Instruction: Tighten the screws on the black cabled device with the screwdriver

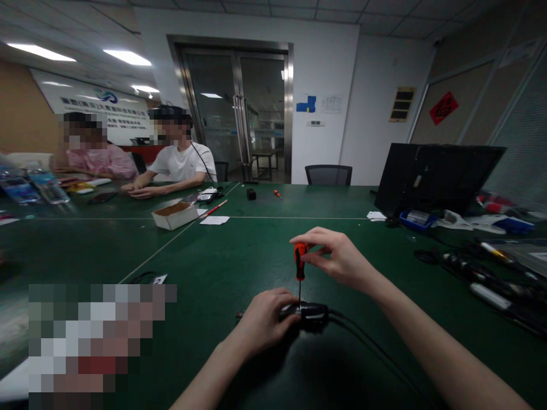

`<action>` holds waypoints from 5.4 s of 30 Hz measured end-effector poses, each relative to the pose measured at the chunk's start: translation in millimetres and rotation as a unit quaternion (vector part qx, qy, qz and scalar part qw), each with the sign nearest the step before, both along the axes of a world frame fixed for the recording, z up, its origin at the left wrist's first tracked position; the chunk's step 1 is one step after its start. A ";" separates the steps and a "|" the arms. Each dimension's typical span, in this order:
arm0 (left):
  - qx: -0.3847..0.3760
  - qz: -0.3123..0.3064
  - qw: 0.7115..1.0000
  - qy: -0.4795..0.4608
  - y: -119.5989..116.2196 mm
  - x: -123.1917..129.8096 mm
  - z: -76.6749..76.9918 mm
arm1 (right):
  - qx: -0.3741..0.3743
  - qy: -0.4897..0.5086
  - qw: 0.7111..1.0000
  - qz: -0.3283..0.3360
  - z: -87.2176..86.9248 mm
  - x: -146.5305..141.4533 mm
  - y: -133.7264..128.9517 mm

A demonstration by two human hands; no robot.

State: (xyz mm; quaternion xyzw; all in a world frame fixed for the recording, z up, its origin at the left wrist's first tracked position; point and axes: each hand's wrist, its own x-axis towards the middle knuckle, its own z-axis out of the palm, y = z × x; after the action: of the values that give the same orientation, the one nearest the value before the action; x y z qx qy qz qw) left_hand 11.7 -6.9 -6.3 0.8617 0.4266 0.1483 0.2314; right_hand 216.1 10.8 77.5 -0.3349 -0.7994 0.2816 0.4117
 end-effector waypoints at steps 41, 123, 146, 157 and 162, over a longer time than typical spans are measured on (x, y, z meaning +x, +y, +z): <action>-0.006 0.004 1.000 0.003 1.2 0.1 -0.9 | -0.091 0.052 0.994 0.015 -6.0 -3.4 2.4; -0.012 0.004 1.000 0.003 0.7 0.2 1.6 | -0.027 0.009 0.999 -0.025 -3.2 -2.5 0.6; -0.016 0.008 1.000 -0.002 0.5 -0.4 -0.2 | -0.023 0.019 0.999 -0.013 -3.9 -2.5 0.0; -0.011 0.006 1.000 0.007 1.3 -0.5 -0.3 | 0.001 -0.010 1.000 -0.016 -0.8 1.3 2.6; -0.010 0.006 1.000 0.008 1.3 -0.8 -0.9 | -0.007 -0.016 1.000 -0.014 -0.1 0.9 1.0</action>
State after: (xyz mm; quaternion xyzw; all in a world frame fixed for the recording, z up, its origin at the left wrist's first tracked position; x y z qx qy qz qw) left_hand 10.9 -5.6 -7.1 0.8579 0.4349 0.1385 0.2361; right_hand 217.0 11.8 77.4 -0.3532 -0.7992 0.2763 0.4002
